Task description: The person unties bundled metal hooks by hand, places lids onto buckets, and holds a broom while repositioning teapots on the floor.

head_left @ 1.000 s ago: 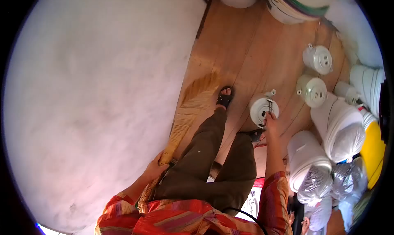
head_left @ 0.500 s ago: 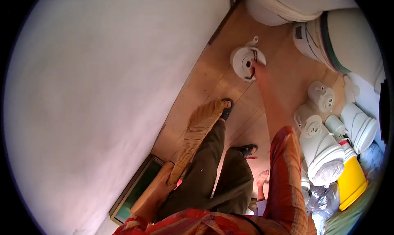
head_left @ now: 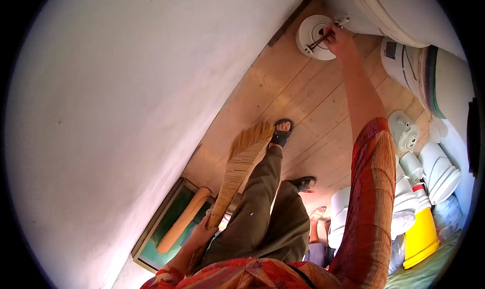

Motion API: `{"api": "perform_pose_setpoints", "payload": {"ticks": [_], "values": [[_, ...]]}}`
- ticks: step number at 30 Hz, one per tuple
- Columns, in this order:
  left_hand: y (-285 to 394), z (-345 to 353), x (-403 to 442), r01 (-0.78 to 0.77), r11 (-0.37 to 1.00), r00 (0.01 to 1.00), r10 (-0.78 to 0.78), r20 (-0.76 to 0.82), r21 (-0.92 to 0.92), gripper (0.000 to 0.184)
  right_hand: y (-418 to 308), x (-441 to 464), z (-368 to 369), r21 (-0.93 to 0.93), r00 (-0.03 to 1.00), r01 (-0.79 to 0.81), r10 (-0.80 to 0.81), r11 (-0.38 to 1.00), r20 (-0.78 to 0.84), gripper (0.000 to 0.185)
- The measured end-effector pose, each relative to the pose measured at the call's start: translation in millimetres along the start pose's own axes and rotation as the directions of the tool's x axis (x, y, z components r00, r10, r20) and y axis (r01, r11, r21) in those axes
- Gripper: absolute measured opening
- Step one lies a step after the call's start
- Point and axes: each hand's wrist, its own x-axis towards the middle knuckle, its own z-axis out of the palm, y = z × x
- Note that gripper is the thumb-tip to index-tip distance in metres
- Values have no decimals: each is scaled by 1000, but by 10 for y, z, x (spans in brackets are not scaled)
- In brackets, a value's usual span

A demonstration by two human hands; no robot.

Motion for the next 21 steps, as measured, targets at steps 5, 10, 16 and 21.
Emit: {"api": "perform_pose_setpoints", "payload": {"ticks": [5,10,16,21], "values": [[429,-87,-93,14,996,1000,-14,-1,90,75,169,365,-118,-489,859,511,-397,707,324,8],[445,-88,-18,-53,996,998,54,-9,73,75,37,-283,132,-30,980,123,-116,992,161,9],[454,-97,41,22,993,1000,-23,13,113,75,-26,276,196,-394,982,187,-179,900,57,16],[669,-195,-27,13,998,1000,-14,12,55,74,-122,40,449,-698,958,155,-280,699,-67,19]]}}
